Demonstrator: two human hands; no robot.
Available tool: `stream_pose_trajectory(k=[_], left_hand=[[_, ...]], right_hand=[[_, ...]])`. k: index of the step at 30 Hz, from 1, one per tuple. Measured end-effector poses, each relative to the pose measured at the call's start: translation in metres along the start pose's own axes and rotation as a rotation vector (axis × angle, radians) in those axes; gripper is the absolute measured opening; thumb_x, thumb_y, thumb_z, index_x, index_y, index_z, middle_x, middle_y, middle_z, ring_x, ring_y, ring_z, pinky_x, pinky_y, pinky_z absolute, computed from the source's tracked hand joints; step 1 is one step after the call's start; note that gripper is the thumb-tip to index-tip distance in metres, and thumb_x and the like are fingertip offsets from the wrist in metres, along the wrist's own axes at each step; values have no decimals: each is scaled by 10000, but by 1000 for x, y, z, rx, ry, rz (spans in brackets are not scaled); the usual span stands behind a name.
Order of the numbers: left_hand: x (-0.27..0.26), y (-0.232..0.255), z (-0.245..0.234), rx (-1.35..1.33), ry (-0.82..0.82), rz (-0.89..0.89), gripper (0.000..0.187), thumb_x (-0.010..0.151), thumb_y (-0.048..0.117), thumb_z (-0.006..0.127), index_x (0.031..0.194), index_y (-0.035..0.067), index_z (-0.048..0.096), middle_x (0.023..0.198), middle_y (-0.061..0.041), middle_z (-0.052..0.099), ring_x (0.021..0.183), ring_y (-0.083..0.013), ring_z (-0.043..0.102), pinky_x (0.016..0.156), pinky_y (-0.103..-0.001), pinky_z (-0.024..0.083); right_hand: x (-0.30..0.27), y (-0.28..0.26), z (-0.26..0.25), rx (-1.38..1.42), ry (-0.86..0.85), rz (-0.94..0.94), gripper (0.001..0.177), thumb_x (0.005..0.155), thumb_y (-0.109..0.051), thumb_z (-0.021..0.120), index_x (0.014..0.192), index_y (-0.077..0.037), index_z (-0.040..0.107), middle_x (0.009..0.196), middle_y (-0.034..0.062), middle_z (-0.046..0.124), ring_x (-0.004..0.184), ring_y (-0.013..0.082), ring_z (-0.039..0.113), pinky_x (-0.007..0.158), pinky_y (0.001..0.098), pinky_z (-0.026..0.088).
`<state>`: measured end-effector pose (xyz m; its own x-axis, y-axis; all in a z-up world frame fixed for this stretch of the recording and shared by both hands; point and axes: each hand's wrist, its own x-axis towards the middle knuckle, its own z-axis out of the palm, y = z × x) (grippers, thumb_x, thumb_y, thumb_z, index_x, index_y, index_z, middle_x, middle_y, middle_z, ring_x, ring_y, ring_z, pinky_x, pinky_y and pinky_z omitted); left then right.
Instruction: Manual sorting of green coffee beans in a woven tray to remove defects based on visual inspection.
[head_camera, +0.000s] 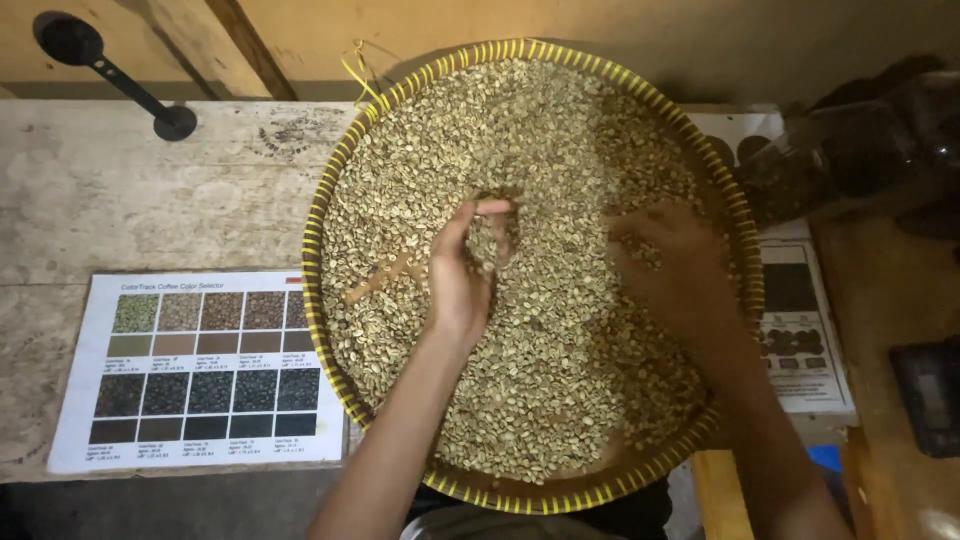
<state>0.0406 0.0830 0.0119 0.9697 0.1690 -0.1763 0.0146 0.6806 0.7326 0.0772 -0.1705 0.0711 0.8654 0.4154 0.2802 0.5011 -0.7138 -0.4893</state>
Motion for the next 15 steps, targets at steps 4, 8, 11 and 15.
stream_pose_trajectory(k=[4, 8, 11, 15], left_hand=[[-9, 11, 14, 447, 38, 138, 360, 1127, 122, 496, 1011, 32, 825, 751, -55, 639, 671, -140, 563, 659, -280, 460], [-13, 17, 24, 1008, -33, 499, 184, 1001, 50, 682, 983, 146, 838, 1115, -87, 766, 1151, -283, 656, 1078, -523, 491], [-17, 20, 26, 1213, -55, 577, 148, 918, 55, 747, 1001, 133, 842, 1313, -121, 732, 1338, -350, 564, 1175, -658, 431], [-19, 20, 27, 1349, -119, 557, 202, 827, 47, 777, 976, 150, 866, 1340, -122, 701, 1367, -369, 517, 1205, -720, 395]], right_hand=[[3, -11, 22, -120, 28, -137, 78, 992, -165, 891, 1059, -144, 856, 1084, 88, 794, 1043, 282, 772, 918, 457, 668], [7, -6, 32, -97, -73, -75, 104, 1001, -168, 876, 1103, -179, 861, 1044, 111, 768, 936, 267, 766, 747, 345, 652], [9, 8, 42, -77, -66, -93, 112, 973, -161, 898, 1072, -155, 846, 1027, 117, 755, 942, 314, 770, 773, 397, 652], [7, -7, 12, -48, -54, -1, 90, 1052, -164, 812, 1127, -123, 784, 994, 133, 738, 922, 318, 760, 760, 432, 633]])
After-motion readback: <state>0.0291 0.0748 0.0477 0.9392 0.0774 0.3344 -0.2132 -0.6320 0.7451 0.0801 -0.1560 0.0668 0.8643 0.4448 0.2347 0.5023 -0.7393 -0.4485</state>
